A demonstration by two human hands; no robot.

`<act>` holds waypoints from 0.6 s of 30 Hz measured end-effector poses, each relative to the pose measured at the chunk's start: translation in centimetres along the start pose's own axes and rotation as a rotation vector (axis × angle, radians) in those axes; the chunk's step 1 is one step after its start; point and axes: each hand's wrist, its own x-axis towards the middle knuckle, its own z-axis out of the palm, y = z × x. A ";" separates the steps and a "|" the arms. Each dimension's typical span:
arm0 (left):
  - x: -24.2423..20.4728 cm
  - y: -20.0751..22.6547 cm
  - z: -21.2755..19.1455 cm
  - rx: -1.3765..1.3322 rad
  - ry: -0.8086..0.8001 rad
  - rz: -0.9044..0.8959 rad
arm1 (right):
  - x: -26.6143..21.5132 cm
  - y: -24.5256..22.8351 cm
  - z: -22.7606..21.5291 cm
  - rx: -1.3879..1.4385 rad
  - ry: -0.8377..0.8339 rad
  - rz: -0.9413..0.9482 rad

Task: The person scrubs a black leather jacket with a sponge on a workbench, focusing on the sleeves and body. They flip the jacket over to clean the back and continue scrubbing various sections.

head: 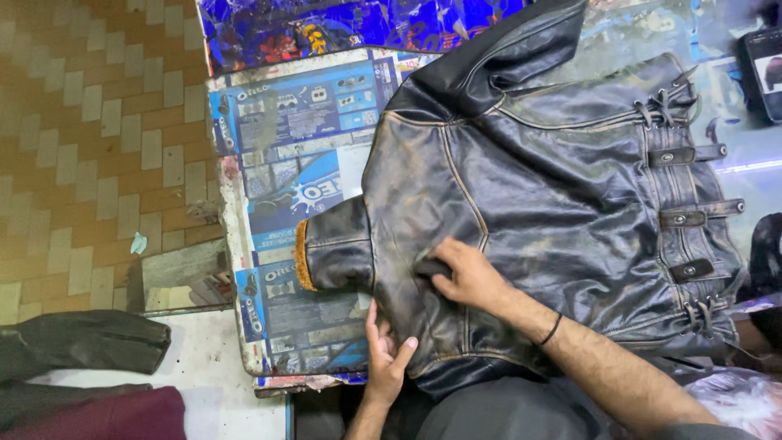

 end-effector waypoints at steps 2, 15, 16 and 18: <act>-0.1 -0.4 -0.3 0.019 -0.009 0.015 | 0.6 0.0 0.2 0.045 -0.007 -0.010; 0.0 -1.7 -1.0 -0.048 -0.050 0.018 | 6.3 -0.7 0.5 -0.103 0.216 0.133; -0.1 -1.5 -1.0 -0.054 -0.049 0.008 | 6.0 -1.2 0.5 -0.155 0.191 0.051; 0.0 -1.2 -1.0 -0.057 -0.048 -0.015 | 4.5 -2.1 0.5 0.016 -0.023 0.194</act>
